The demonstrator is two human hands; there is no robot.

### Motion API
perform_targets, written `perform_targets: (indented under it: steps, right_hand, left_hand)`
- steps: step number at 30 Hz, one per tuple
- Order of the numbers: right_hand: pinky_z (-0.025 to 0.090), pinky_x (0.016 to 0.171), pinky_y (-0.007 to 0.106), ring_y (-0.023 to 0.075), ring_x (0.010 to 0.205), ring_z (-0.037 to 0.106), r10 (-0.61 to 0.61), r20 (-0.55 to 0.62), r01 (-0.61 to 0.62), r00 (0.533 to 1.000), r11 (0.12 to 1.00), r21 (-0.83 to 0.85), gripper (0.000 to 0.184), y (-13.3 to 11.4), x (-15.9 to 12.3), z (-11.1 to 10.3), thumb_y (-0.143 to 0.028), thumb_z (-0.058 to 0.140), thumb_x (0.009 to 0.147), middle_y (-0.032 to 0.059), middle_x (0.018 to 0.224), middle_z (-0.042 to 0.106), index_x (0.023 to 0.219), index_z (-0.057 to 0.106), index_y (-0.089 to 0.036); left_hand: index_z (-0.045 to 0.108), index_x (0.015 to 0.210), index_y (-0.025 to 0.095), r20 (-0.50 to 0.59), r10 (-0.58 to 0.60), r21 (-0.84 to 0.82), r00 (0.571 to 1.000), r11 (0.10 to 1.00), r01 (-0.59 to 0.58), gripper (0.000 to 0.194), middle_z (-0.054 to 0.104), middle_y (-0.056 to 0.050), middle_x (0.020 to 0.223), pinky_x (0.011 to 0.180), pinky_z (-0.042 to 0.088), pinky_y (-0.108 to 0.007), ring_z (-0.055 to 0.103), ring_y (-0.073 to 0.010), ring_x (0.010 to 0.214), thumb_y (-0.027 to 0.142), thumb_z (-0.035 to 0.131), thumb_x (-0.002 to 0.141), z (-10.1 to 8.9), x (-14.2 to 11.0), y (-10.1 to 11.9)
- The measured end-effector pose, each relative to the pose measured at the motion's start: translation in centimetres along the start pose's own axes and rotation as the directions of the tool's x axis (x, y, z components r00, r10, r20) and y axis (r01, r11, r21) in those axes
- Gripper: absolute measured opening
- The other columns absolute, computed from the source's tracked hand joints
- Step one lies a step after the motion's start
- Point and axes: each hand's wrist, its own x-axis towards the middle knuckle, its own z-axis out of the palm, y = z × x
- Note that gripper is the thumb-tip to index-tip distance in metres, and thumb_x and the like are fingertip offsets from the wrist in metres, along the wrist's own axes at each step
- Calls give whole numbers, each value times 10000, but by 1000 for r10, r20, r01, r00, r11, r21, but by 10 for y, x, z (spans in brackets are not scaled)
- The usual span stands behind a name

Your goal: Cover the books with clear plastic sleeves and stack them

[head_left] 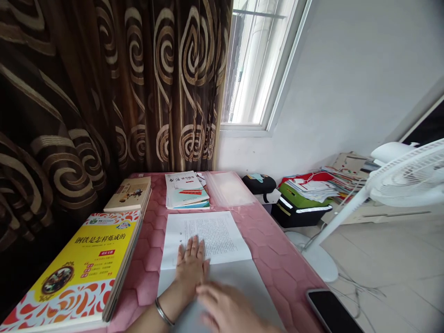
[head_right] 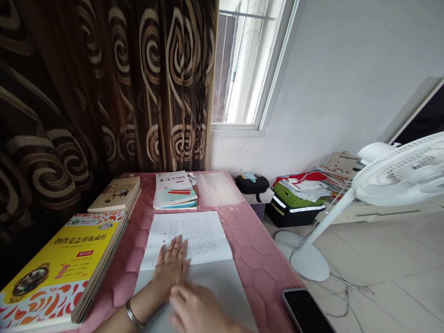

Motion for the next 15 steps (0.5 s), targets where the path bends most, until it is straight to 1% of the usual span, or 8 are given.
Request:
perform_targets:
  steps: [1,3,5,6,8,11,13,15]
  right_hand:
    - [469,1010,339,214,1209,552,78,-17,-78,997,997,25,342,10,16,-2,-337,467,974,51,1305,615,1293,560,-258]
    - [403,1093,405,251,1338,443,173,-19,-172,985,985,25,458,31,40,-2,-364,405,990,110,1432,511,1405,470,-181]
    - [302,1157,481,285,1422,311,236,-29,-236,971,972,-5,564,50,49,5,-432,349,996,148,1519,377,1459,395,-112]
    - [256,1174,508,292,1444,256,266,-31,-267,963,963,-25,604,59,48,8,-466,326,995,151,1543,317,1471,370,-98]
    - [190,1193,522,287,1465,174,351,-17,-351,936,934,-59,658,75,37,14,-522,277,990,137,1568,219,1490,324,-95]
    - [153,1205,484,269,1472,105,521,55,-515,852,852,-91,727,94,14,12,-576,198,981,132,1578,119,1506,254,-76]
    - [134,1211,453,253,1474,72,583,91,-576,807,812,-92,760,101,3,7,-600,148,973,124,1582,77,1511,213,-67]
    - [117,1214,438,240,1475,54,597,100,-591,796,802,-85,772,104,-1,3,-613,122,967,110,1584,59,1514,196,-73]
  left_hand:
    - [187,1518,207,7,16,13,1000,1000,-17,603,70,-64,1592,1193,96,-530,75,-259,1478,369,292,946,0,0,0]
    - [191,1516,221,11,51,22,999,998,-52,616,57,-58,1592,1190,82,-548,38,-272,1477,365,328,933,0,-2,0]
    - [183,1517,215,1,60,-1,998,998,-60,608,49,-55,1592,1188,88,-553,38,-270,1476,360,303,939,-2,-4,1]
    - [179,1518,203,-1,46,-17,999,999,-46,597,52,-54,1590,1190,98,-544,53,-260,1477,350,272,947,-3,-4,1]
    - [180,1518,178,-18,18,-41,1000,999,-19,584,68,-49,1588,1198,116,-509,92,-233,1478,333,224,957,-6,-5,-2]
    - [206,1514,167,-48,-10,-38,999,999,9,578,121,-38,1583,1204,142,-466,171,-205,1469,321,220,957,-10,-8,-18]
    - [232,1509,172,-75,-40,-11,996,999,39,576,162,-41,1578,1199,156,-481,218,-214,1459,314,240,951,-11,-10,-34]
    - [264,1502,182,-113,-96,33,989,994,100,571,198,-51,1574,1190,143,-530,244,-238,1452,301,254,943,-11,-10,-48]
